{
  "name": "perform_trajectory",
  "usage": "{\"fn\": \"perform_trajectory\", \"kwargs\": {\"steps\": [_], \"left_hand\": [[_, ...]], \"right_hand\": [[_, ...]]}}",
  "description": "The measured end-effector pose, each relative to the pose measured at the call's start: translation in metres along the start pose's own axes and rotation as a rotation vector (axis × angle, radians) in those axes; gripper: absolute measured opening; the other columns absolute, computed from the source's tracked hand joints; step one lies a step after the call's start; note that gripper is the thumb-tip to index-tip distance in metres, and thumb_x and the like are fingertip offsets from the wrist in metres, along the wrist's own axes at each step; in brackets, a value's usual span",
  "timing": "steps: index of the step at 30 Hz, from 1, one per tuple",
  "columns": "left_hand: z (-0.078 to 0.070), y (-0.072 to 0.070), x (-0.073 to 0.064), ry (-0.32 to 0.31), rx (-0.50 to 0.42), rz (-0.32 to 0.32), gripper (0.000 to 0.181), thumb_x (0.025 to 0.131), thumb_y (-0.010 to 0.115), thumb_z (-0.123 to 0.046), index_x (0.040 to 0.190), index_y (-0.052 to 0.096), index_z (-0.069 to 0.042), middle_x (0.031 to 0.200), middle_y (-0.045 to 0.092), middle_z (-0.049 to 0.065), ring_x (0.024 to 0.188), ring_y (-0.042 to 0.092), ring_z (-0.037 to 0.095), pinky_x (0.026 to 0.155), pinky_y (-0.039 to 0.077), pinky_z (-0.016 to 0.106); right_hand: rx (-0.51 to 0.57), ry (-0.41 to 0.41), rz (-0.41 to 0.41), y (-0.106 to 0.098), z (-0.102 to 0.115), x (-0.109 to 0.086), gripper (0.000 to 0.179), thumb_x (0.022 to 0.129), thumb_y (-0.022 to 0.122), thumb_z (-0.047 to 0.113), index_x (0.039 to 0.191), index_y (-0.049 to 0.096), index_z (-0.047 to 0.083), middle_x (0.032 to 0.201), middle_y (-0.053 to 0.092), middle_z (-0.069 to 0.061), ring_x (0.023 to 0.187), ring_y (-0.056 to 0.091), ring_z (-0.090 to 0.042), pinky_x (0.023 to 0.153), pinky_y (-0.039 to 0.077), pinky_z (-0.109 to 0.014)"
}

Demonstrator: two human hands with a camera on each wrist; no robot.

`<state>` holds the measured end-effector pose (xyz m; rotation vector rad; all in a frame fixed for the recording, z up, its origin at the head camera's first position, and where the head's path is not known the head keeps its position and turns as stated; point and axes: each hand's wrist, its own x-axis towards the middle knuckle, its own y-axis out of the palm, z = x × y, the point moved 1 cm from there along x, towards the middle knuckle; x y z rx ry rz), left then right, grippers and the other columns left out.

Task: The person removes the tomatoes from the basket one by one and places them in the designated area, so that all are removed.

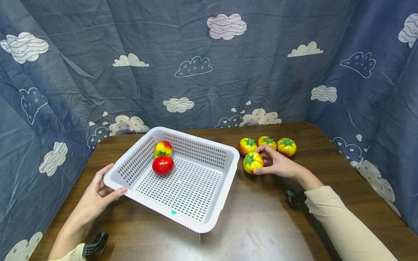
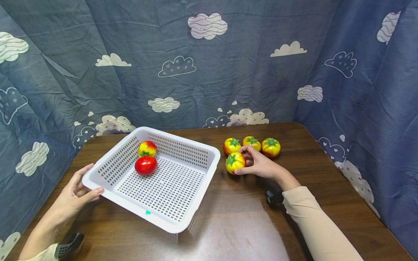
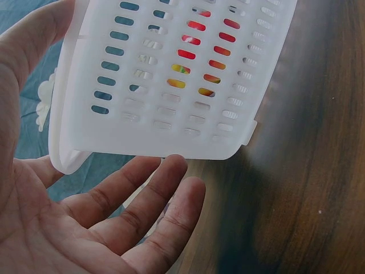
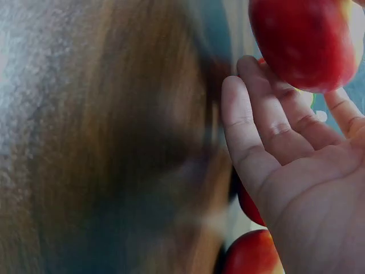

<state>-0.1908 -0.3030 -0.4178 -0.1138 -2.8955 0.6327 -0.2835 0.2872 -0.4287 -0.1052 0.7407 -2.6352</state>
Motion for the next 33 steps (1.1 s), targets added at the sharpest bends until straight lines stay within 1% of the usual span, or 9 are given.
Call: {"fn": "perform_trajectory", "kwargs": {"steps": [4, 9, 13, 18, 23, 28, 31, 32, 33], "left_hand": [[0.0003, -0.0002, -0.0003, 0.0, 0.003, 0.002, 0.089, 0.099, 0.076, -0.003, 0.168, 0.02, -0.005, 0.123, 0.066, -0.027, 0.102, 0.07, -0.004, 0.079, 0.059, 0.022], [0.0011, -0.0001, -0.0005, -0.005, -0.009, 0.002, 0.09, 0.098, 0.076, -0.001, 0.168, 0.02, -0.007, 0.123, 0.067, -0.026, 0.101, 0.071, -0.003, 0.078, 0.059, 0.022], [0.0005, -0.0001, -0.0004, -0.008, -0.005, 0.002, 0.09, 0.098, 0.076, -0.002, 0.168, 0.02, -0.007, 0.122, 0.067, -0.027, 0.101, 0.07, -0.003, 0.078, 0.059, 0.022], [-0.0013, -0.0005, 0.0, -0.002, 0.016, 0.004, 0.09, 0.098, 0.076, -0.004, 0.168, 0.019, -0.004, 0.122, 0.065, -0.028, 0.1, 0.07, -0.004, 0.079, 0.059, 0.022], [-0.0018, -0.0008, -0.0003, 0.002, 0.032, -0.001, 0.091, 0.097, 0.078, -0.003, 0.167, 0.02, -0.002, 0.12, 0.065, -0.029, 0.099, 0.07, -0.004, 0.08, 0.057, 0.019], [-0.0033, -0.0018, 0.0001, -0.006, 0.044, -0.006, 0.093, 0.096, 0.08, -0.005, 0.168, 0.021, -0.003, 0.121, 0.064, -0.03, 0.1, 0.07, -0.004, 0.081, 0.056, 0.018], [-0.0048, -0.0028, 0.0002, -0.012, 0.061, -0.005, 0.094, 0.096, 0.081, -0.006, 0.168, 0.021, -0.003, 0.125, 0.063, -0.027, 0.101, 0.069, -0.004, 0.081, 0.056, 0.019], [-0.0051, -0.0031, 0.0003, -0.018, 0.071, -0.004, 0.094, 0.096, 0.081, -0.007, 0.168, 0.02, -0.004, 0.128, 0.065, -0.021, 0.102, 0.069, -0.004, 0.081, 0.056, 0.019], [-0.0056, -0.0032, 0.0003, -0.022, 0.079, -0.002, 0.095, 0.096, 0.081, -0.008, 0.169, 0.02, -0.004, 0.133, 0.067, -0.013, 0.102, 0.068, -0.005, 0.081, 0.056, 0.019]], "right_hand": [[-0.013, -0.023, 0.017, 0.0018, -0.0017, 0.0007, 0.061, 0.09, 0.088, 0.019, 0.136, 0.051, 0.004, 0.124, 0.066, -0.014, 0.114, 0.062, -0.025, 0.097, 0.052, -0.024], [-0.058, -0.001, 0.019, 0.0013, -0.0013, -0.0003, 0.061, 0.088, 0.089, 0.026, 0.135, 0.055, 0.006, 0.12, 0.065, -0.011, 0.109, 0.058, -0.025, 0.096, 0.052, -0.032], [-0.078, 0.025, 0.028, 0.0004, -0.0014, -0.0018, 0.065, 0.088, 0.089, 0.029, 0.137, 0.054, 0.004, 0.123, 0.065, -0.012, 0.11, 0.059, -0.025, 0.098, 0.053, -0.035], [-0.074, 0.042, 0.044, 0.0004, -0.0016, -0.0032, 0.069, 0.088, 0.088, 0.029, 0.14, 0.052, 0.003, 0.13, 0.065, -0.015, 0.113, 0.062, -0.025, 0.104, 0.054, -0.041], [-0.069, 0.041, 0.049, 0.0005, -0.0032, -0.003, 0.069, 0.088, 0.089, 0.028, 0.14, 0.051, 0.002, 0.133, 0.065, -0.016, 0.116, 0.063, -0.026, 0.106, 0.054, -0.041], [-0.07, 0.047, 0.055, -0.0005, -0.0048, -0.0037, 0.07, 0.088, 0.089, 0.028, 0.141, 0.05, 0.002, 0.134, 0.065, -0.016, 0.117, 0.065, -0.026, 0.106, 0.054, -0.04], [-0.071, 0.053, 0.058, -0.0011, -0.0055, -0.0037, 0.071, 0.088, 0.089, 0.029, 0.141, 0.049, 0.002, 0.134, 0.065, -0.017, 0.115, 0.066, -0.025, 0.105, 0.054, -0.038], [-0.068, 0.052, 0.058, -0.0013, -0.0057, -0.0036, 0.072, 0.088, 0.089, 0.028, 0.141, 0.048, 0.002, 0.134, 0.065, -0.017, 0.115, 0.066, -0.025, 0.105, 0.055, -0.038], [-0.068, 0.052, 0.058, -0.0013, -0.006, -0.0034, 0.072, 0.088, 0.089, 0.028, 0.141, 0.048, 0.002, 0.134, 0.064, -0.017, 0.115, 0.066, -0.025, 0.104, 0.055, -0.037]]}}
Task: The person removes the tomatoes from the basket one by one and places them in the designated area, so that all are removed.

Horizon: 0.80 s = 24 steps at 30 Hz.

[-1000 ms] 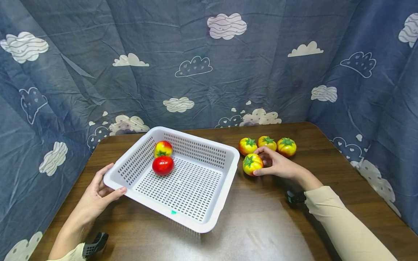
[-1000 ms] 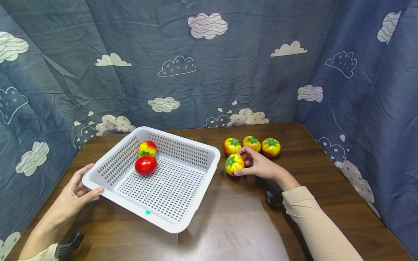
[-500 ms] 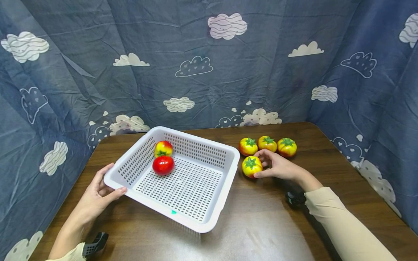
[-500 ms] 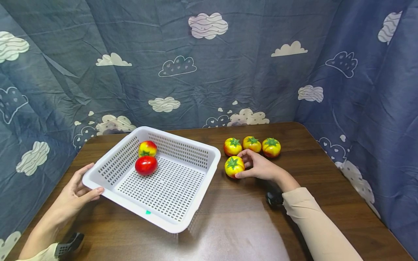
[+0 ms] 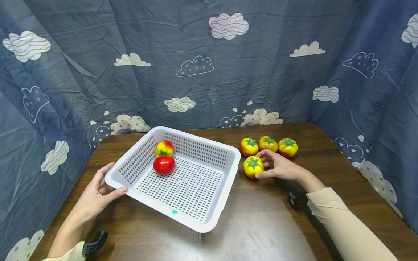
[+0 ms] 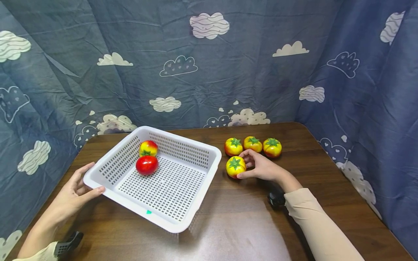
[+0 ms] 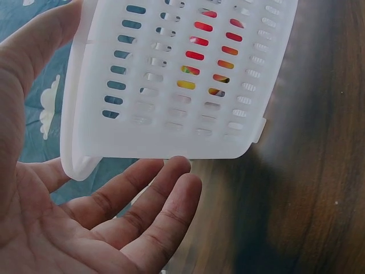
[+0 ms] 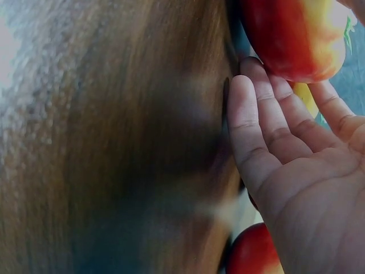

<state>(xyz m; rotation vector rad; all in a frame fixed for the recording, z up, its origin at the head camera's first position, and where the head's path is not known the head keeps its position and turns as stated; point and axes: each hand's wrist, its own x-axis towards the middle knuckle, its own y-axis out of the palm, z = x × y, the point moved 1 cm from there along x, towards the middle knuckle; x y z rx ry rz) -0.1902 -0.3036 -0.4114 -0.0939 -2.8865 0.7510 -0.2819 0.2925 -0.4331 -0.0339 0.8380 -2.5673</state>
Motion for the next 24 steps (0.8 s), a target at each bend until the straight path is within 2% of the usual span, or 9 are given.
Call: {"fn": "perform_trajectory", "kwargs": {"steps": [3, 5, 7, 11, 13, 17, 22, 24], "left_hand": [[-0.0007, -0.0003, 0.0002, -0.012, 0.023, 0.002, 0.095, 0.096, 0.081, -0.01, 0.169, 0.02, -0.006, 0.14, 0.065, 0.005, 0.103, 0.068, -0.005, 0.081, 0.056, 0.019], [-0.0005, -0.0005, 0.0005, -0.017, 0.031, 0.003, 0.096, 0.096, 0.082, -0.011, 0.17, 0.021, -0.007, 0.142, 0.064, 0.01, 0.104, 0.067, -0.006, 0.082, 0.055, 0.019], [0.0002, -0.0009, 0.0005, -0.018, 0.028, 0.002, 0.096, 0.096, 0.082, -0.011, 0.17, 0.021, -0.007, 0.139, 0.065, -0.001, 0.104, 0.067, -0.007, 0.082, 0.055, 0.018], [0.0008, -0.001, 0.0005, -0.014, 0.022, -0.001, 0.095, 0.096, 0.082, -0.011, 0.169, 0.022, -0.007, 0.135, 0.064, -0.012, 0.104, 0.067, -0.007, 0.082, 0.055, 0.018], [0.0006, -0.0008, 0.0005, -0.011, 0.025, -0.003, 0.095, 0.096, 0.082, -0.011, 0.169, 0.022, -0.006, 0.136, 0.065, -0.006, 0.104, 0.067, -0.007, 0.081, 0.055, 0.018], [-0.0001, -0.0005, 0.0004, -0.012, 0.038, -0.007, 0.095, 0.096, 0.082, -0.011, 0.169, 0.022, -0.006, 0.142, 0.064, 0.012, 0.103, 0.067, -0.007, 0.081, 0.055, 0.018], [-0.001, -0.0003, 0.0005, -0.018, 0.041, -0.009, 0.095, 0.095, 0.083, -0.011, 0.169, 0.023, -0.007, 0.141, 0.065, 0.009, 0.102, 0.067, -0.006, 0.081, 0.055, 0.019], [-0.0015, -0.0001, 0.0006, -0.02, 0.041, -0.007, 0.095, 0.095, 0.083, -0.011, 0.169, 0.022, -0.007, 0.142, 0.064, 0.012, 0.102, 0.067, -0.006, 0.081, 0.055, 0.019]], "right_hand": [[0.004, -0.007, -0.007, 0.0001, -0.0007, 0.0003, 0.072, 0.088, 0.089, 0.027, 0.142, 0.048, 0.002, 0.135, 0.064, -0.018, 0.114, 0.066, -0.026, 0.103, 0.055, -0.036], [0.005, -0.012, -0.013, 0.0003, -0.001, 0.0005, 0.072, 0.088, 0.089, 0.027, 0.142, 0.048, 0.002, 0.135, 0.064, -0.018, 0.113, 0.067, -0.026, 0.103, 0.055, -0.036], [0.003, -0.018, -0.018, 0.0006, -0.0013, 0.0007, 0.071, 0.089, 0.089, 0.027, 0.142, 0.049, 0.002, 0.135, 0.064, -0.018, 0.114, 0.067, -0.026, 0.104, 0.055, -0.037], [-0.008, -0.019, -0.023, 0.0009, -0.0013, 0.0004, 0.069, 0.09, 0.088, 0.027, 0.142, 0.049, 0.002, 0.135, 0.064, -0.019, 0.113, 0.068, -0.025, 0.104, 0.055, -0.038], [-0.01, -0.017, -0.022, 0.001, -0.0009, 0.0, 0.069, 0.09, 0.087, 0.027, 0.142, 0.049, 0.002, 0.134, 0.064, -0.019, 0.113, 0.068, -0.025, 0.104, 0.055, -0.038], [-0.013, -0.016, -0.02, 0.0007, 0.0004, -0.0007, 0.069, 0.091, 0.087, 0.026, 0.142, 0.049, 0.001, 0.134, 0.064, -0.02, 0.112, 0.068, -0.025, 0.104, 0.055, -0.038], [-0.033, -0.012, -0.02, -0.0002, 0.0016, -0.0016, 0.069, 0.09, 0.087, 0.027, 0.142, 0.049, 0.002, 0.134, 0.064, -0.019, 0.111, 0.068, -0.025, 0.104, 0.055, -0.039], [-0.041, -0.01, -0.018, -0.0003, 0.0016, -0.0019, 0.069, 0.091, 0.087, 0.028, 0.142, 0.049, 0.002, 0.134, 0.064, -0.019, 0.111, 0.068, -0.025, 0.104, 0.055, -0.04]]}}
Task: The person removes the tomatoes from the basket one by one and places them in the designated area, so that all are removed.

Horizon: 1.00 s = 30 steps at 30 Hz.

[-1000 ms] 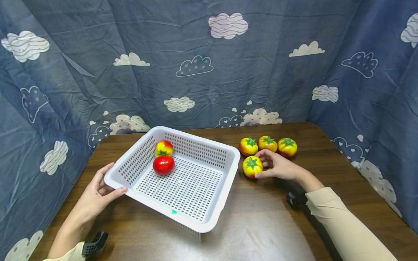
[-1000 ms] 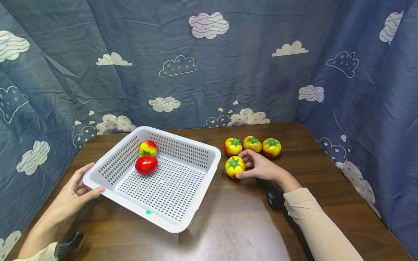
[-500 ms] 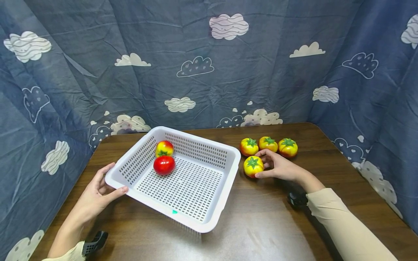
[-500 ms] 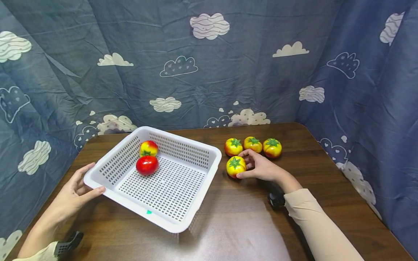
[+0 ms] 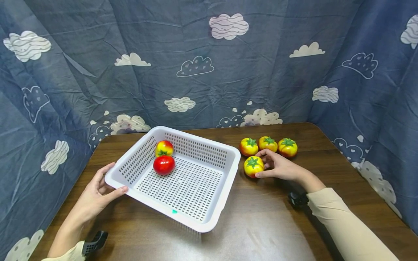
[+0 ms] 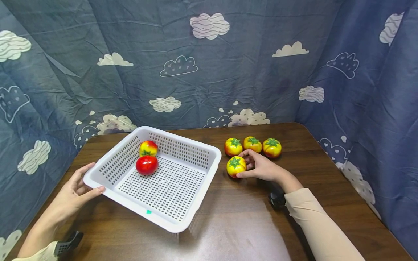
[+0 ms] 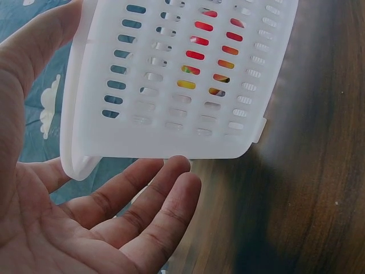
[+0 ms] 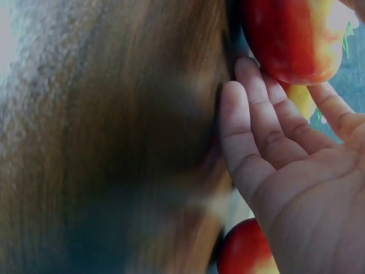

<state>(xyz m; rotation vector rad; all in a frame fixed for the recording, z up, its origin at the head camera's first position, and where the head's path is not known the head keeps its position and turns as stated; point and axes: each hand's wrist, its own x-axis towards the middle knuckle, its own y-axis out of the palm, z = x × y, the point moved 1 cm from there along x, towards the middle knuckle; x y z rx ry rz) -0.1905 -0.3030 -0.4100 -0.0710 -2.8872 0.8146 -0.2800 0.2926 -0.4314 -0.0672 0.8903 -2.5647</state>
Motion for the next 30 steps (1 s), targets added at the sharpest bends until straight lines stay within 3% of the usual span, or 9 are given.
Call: {"fn": "perform_trajectory", "kwargs": {"steps": [6, 9, 13, 15, 20, 25, 30], "left_hand": [[-0.001, 0.0, 0.0, -0.012, 0.003, 0.011, 0.096, 0.096, 0.082, -0.013, 0.17, 0.02, -0.007, 0.15, 0.056, 0.031, 0.102, 0.066, -0.007, 0.08, 0.054, 0.019], [-0.002, 0.0, 0.0, -0.015, 0.005, 0.009, 0.096, 0.096, 0.082, -0.013, 0.17, 0.02, -0.006, 0.149, 0.058, 0.029, 0.102, 0.066, -0.007, 0.08, 0.054, 0.019], [-0.002, 0.0, 0.001, -0.01, 0.013, 0.0, 0.096, 0.095, 0.083, -0.013, 0.169, 0.022, -0.006, 0.141, 0.066, 0.015, 0.101, 0.068, -0.005, 0.081, 0.052, 0.019], [-0.002, 0.0, 0.001, -0.006, 0.017, -0.002, 0.096, 0.095, 0.083, -0.013, 0.169, 0.022, -0.006, 0.14, 0.067, 0.014, 0.1, 0.069, -0.004, 0.081, 0.052, 0.019], [-0.002, 0.001, 0.001, -0.007, 0.027, 0.0, 0.097, 0.095, 0.083, -0.014, 0.169, 0.021, -0.005, 0.145, 0.062, 0.027, 0.1, 0.068, -0.005, 0.081, 0.051, 0.019], [-0.002, 0.001, 0.001, -0.005, 0.029, -0.003, 0.097, 0.095, 0.083, -0.013, 0.169, 0.022, -0.005, 0.142, 0.064, 0.023, 0.099, 0.069, -0.004, 0.082, 0.051, 0.019], [-0.002, 0.001, 0.0, -0.004, 0.023, -0.001, 0.096, 0.096, 0.083, -0.013, 0.169, 0.021, -0.004, 0.146, 0.06, 0.03, 0.099, 0.067, -0.005, 0.081, 0.052, 0.019]], "right_hand": [[-0.032, 0.011, -0.002, -0.001, 0.0, 0.0, 0.07, 0.091, 0.087, 0.031, 0.143, 0.049, 0.003, 0.133, 0.063, -0.019, 0.111, 0.068, -0.025, 0.105, 0.054, -0.042], [-0.048, 0.019, -0.006, -0.002, 0.001, -0.001, 0.071, 0.091, 0.087, 0.033, 0.143, 0.049, 0.004, 0.134, 0.062, -0.019, 0.113, 0.067, -0.025, 0.106, 0.054, -0.044], [-0.061, 0.025, -0.01, -0.003, 0.003, -0.002, 0.071, 0.091, 0.087, 0.034, 0.144, 0.048, 0.005, 0.134, 0.061, -0.019, 0.114, 0.067, -0.026, 0.107, 0.053, -0.047], [-0.07, 0.025, -0.011, -0.003, 0.004, -0.002, 0.071, 0.091, 0.087, 0.035, 0.144, 0.049, 0.005, 0.135, 0.061, -0.019, 0.115, 0.067, -0.026, 0.108, 0.053, -0.048], [-0.089, 0.029, -0.015, -0.005, 0.006, -0.003, 0.072, 0.091, 0.087, 0.037, 0.144, 0.049, 0.006, 0.137, 0.061, -0.019, 0.116, 0.068, -0.027, 0.109, 0.053, -0.051], [-0.1, 0.021, -0.016, -0.009, 0.008, -0.003, 0.072, 0.091, 0.087, 0.036, 0.144, 0.049, 0.005, 0.135, 0.061, -0.019, 0.113, 0.067, -0.025, 0.107, 0.055, -0.049], [-0.09, 0.002, -0.02, -0.012, 0.012, -0.003, 0.072, 0.09, 0.088, 0.03, 0.144, 0.049, 0.002, 0.133, 0.061, -0.019, 0.111, 0.065, -0.025, 0.103, 0.055, -0.045]]}}
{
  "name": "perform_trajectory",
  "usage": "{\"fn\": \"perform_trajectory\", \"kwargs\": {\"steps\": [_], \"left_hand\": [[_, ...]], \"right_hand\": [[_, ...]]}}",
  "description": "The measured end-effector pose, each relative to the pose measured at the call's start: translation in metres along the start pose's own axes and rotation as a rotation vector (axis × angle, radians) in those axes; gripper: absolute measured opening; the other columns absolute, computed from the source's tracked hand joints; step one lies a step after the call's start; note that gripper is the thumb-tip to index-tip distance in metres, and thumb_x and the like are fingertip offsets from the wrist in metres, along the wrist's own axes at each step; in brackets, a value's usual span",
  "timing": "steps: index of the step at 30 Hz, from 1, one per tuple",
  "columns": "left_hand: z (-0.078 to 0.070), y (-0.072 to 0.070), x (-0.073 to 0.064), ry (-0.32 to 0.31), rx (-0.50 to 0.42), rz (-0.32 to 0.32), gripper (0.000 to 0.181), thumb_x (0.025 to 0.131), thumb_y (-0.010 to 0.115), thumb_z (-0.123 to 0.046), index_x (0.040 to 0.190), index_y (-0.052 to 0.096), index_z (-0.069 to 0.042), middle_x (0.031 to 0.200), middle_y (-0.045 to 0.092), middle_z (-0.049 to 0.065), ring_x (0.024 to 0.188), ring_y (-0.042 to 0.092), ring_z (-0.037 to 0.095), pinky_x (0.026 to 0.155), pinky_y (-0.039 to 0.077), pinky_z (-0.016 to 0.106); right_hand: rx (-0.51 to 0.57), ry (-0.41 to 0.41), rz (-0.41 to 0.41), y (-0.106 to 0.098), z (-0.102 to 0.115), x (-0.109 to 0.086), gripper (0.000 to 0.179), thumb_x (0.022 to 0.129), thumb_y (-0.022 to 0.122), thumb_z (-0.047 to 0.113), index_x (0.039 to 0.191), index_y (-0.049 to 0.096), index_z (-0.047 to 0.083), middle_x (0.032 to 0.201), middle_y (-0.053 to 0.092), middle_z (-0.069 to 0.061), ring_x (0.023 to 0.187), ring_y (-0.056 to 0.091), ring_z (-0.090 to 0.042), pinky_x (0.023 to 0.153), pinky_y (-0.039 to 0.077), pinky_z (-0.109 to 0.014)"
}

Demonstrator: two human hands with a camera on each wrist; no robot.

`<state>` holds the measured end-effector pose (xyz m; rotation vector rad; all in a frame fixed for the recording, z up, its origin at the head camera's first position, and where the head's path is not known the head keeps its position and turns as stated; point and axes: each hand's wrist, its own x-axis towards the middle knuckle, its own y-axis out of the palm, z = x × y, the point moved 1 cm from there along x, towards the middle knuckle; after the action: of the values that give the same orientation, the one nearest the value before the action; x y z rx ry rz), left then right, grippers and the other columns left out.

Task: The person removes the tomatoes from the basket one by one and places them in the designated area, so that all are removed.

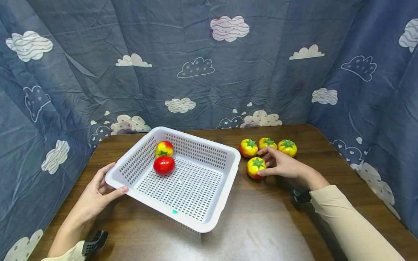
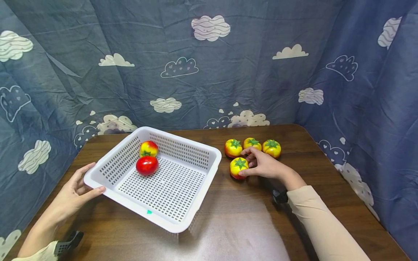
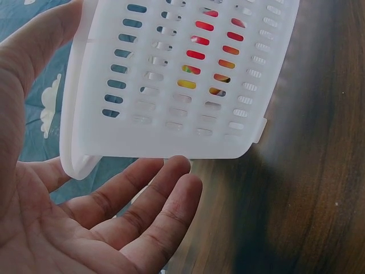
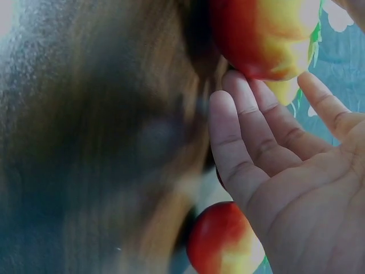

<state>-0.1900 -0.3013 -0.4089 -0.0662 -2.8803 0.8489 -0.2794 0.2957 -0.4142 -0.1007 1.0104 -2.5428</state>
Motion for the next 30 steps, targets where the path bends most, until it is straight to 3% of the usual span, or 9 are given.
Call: {"fn": "perform_trajectory", "kwargs": {"steps": [5, 12, 19, 23, 27, 30], "left_hand": [[0.001, 0.0, 0.0, -0.001, -0.002, -0.001, 0.096, 0.096, 0.083, -0.013, 0.169, 0.021, -0.005, 0.146, 0.059, 0.03, 0.1, 0.067, -0.005, 0.081, 0.053, 0.019], [0.001, 0.0, 0.0, -0.004, 0.002, -0.01, 0.096, 0.095, 0.083, -0.014, 0.169, 0.023, -0.006, 0.138, 0.067, 0.012, 0.098, 0.069, -0.003, 0.082, 0.051, 0.019], [0.001, 0.0, 0.0, 0.004, 0.0, -0.014, 0.095, 0.095, 0.084, -0.013, 0.168, 0.024, -0.006, 0.134, 0.069, 0.002, 0.098, 0.07, -0.002, 0.082, 0.05, 0.019], [0.001, 0.0, 0.0, 0.012, -0.006, -0.013, 0.095, 0.095, 0.084, -0.013, 0.168, 0.024, -0.006, 0.13, 0.068, -0.008, 0.098, 0.07, -0.003, 0.082, 0.05, 0.018], [0.001, -0.001, 0.001, 0.016, -0.003, -0.012, 0.095, 0.095, 0.084, -0.013, 0.168, 0.024, -0.006, 0.13, 0.069, -0.004, 0.098, 0.07, -0.003, 0.082, 0.05, 0.017], [0.0, -0.001, 0.001, 0.014, 0.003, -0.012, 0.095, 0.095, 0.084, -0.013, 0.168, 0.024, -0.006, 0.133, 0.069, 0.002, 0.098, 0.07, -0.004, 0.082, 0.05, 0.017]], "right_hand": [[0.023, 0.003, 0.001, -0.003, 0.005, 0.0, 0.073, 0.09, 0.088, 0.028, 0.144, 0.048, 0.0, 0.131, 0.06, -0.019, 0.113, 0.063, -0.027, 0.101, 0.053, -0.041], [0.03, 0.008, 0.002, -0.011, 0.006, 0.004, 0.075, 0.091, 0.088, 0.029, 0.146, 0.046, 0.0, 0.13, 0.063, -0.018, 0.115, 0.066, -0.028, 0.101, 0.054, -0.04], [0.019, 0.017, -0.005, -0.017, 0.01, 0.004, 0.073, 0.092, 0.086, 0.032, 0.147, 0.046, 0.004, 0.134, 0.061, -0.021, 0.12, 0.067, -0.032, 0.105, 0.054, -0.045], [0.032, 0.002, -0.024, -0.023, 0.016, 0.005, 0.07, 0.094, 0.085, 0.03, 0.147, 0.047, 0.005, 0.136, 0.061, -0.024, 0.121, 0.067, -0.035, 0.102, 0.056, -0.037], [0.033, -0.027, -0.042, -0.028, 0.024, 0.008, 0.068, 0.094, 0.084, 0.026, 0.147, 0.047, 0.004, 0.136, 0.062, -0.025, 0.121, 0.07, -0.035, 0.094, 0.057, -0.025], [0.022, -0.053, -0.054, -0.031, 0.032, 0.011, 0.066, 0.095, 0.084, 0.023, 0.146, 0.048, 0.005, 0.136, 0.064, -0.025, 0.121, 0.071, -0.037, 0.093, 0.057, -0.025]]}}
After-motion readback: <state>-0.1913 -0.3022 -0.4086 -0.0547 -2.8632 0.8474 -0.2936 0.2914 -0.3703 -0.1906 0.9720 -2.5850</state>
